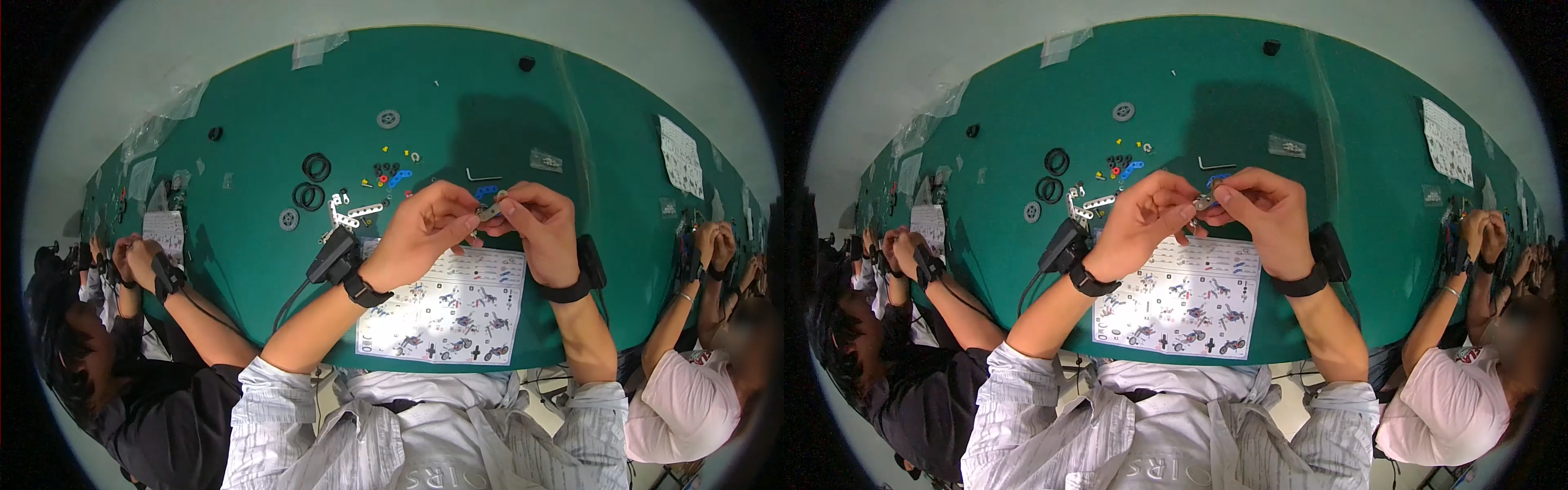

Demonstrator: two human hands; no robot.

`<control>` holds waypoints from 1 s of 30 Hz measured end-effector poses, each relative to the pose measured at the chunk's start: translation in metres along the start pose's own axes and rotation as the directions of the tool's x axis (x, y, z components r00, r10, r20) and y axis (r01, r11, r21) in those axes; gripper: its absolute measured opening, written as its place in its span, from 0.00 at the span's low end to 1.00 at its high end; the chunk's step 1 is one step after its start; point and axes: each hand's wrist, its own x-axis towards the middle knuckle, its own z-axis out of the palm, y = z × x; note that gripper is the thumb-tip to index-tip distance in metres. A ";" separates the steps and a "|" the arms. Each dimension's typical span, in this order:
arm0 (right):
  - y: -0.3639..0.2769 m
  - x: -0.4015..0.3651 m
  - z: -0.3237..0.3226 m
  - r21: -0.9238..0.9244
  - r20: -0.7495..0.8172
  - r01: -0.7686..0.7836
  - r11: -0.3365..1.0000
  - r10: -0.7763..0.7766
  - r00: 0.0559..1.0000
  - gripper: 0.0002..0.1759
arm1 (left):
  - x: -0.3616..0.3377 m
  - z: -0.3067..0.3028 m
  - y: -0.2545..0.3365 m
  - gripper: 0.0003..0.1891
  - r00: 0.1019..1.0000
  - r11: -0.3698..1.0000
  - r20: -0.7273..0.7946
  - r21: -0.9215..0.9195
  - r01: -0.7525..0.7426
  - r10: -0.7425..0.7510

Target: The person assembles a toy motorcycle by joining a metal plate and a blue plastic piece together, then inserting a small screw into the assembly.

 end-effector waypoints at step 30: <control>-0.001 -0.008 0.007 -0.105 0.040 0.081 0.991 -0.077 0.996 0.03 | -0.009 0.006 0.005 0.06 0.970 0.878 -0.066 0.443 -0.182 0.234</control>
